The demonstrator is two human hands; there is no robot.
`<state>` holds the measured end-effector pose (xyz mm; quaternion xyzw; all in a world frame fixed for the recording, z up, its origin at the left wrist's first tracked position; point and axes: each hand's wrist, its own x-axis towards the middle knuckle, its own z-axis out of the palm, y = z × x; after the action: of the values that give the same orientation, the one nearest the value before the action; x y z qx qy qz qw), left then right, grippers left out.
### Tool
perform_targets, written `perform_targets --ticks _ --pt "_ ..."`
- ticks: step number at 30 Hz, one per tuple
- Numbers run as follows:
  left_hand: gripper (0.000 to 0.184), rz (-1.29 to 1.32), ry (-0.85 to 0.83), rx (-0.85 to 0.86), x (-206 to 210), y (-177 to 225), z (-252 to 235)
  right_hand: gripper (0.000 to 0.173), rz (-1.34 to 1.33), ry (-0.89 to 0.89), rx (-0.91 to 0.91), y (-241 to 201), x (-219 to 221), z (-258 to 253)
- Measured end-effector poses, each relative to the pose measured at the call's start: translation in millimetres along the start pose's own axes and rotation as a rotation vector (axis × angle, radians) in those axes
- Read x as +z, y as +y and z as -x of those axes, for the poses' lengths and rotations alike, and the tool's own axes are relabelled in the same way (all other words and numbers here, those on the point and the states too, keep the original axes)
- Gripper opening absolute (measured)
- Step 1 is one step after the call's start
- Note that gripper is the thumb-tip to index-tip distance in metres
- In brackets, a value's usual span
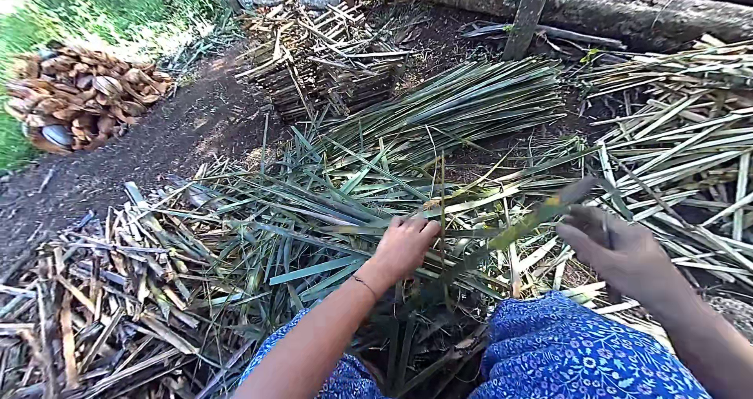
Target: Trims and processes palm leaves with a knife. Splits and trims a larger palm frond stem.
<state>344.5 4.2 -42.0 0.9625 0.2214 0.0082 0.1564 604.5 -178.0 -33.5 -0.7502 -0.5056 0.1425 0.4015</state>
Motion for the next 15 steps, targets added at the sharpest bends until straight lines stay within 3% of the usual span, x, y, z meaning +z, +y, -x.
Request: perform_targets --ticks 3,5,9,11,15 --pt "0.025 -0.117 0.249 0.162 -6.9 -1.6 7.1 0.039 -0.005 -0.004 -0.272 -76.1 9.0 -32.4" --pt "0.024 -0.219 0.396 0.249 -11.1 -5.0 12.2 0.030 0.085 -0.111 -0.401 -112.6 14.9 -46.7" --pt "0.022 -0.327 0.536 0.299 -22.4 -10.0 20.1 0.033 0.514 -0.574 -0.333 -149.4 38.2 -58.5" --pt "0.024 -0.338 0.579 0.297 -26.2 -13.9 22.3 0.032 0.688 -0.699 -0.272 -159.5 50.8 -57.3" --pt "0.035 -0.278 0.528 0.211 -33.2 -32.9 28.4 0.026 0.729 -0.512 -0.353 -151.4 52.6 -51.9"
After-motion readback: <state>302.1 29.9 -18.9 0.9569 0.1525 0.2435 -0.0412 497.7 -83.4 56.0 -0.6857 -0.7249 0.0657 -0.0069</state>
